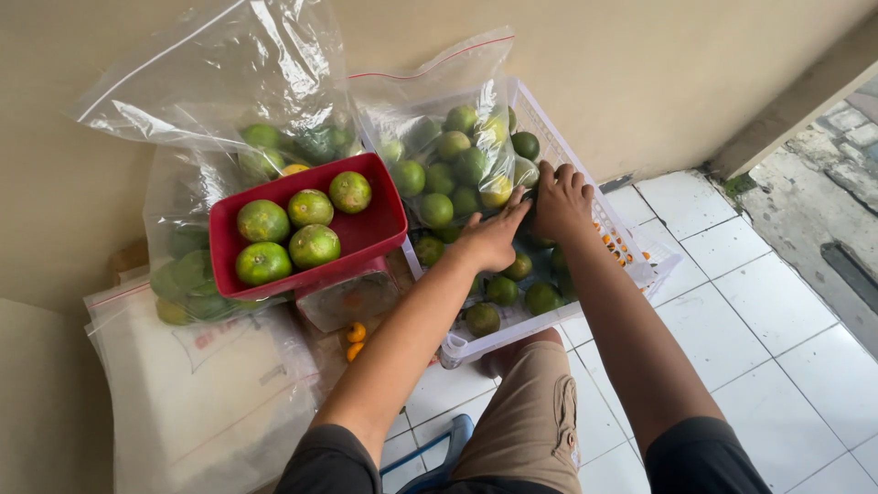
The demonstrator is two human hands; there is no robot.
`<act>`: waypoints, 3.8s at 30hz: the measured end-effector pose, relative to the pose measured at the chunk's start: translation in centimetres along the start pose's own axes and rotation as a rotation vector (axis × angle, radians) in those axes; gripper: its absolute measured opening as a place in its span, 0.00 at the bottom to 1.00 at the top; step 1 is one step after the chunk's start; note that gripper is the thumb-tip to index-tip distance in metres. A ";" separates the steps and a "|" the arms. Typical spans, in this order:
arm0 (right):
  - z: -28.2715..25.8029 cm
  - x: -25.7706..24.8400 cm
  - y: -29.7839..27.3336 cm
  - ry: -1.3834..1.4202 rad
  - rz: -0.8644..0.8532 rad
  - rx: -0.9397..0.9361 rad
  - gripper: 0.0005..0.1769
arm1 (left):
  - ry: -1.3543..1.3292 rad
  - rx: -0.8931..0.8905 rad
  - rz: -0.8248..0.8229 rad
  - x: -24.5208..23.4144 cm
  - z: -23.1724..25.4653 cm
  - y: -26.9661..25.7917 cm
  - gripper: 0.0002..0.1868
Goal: A person is weighing small green fruits on a scale and then packing them into plastic bags.
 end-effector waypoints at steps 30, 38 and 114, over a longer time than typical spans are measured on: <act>6.1 8.9 4.1 0.082 -0.274 -0.152 0.34 | 0.003 -0.057 -0.010 2.2 -5.0 1.6 0.43; 1.9 2.6 0.7 0.349 -0.473 0.007 0.49 | 0.010 -0.182 0.079 0.9 -5.3 0.2 0.32; 0.0 -1.6 -3.3 1.063 -0.371 -0.163 0.30 | -1.303 0.057 0.546 -0.6 -5.4 0.4 0.23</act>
Point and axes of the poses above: each hand's wrist, its own y-axis towards the middle knuckle, its own x-axis out of the palm, z = x × y, the point moved 1 cm from there along y, towards the middle knuckle, and after that the axes turned 2 degrees about y, right-handed, at the moved point
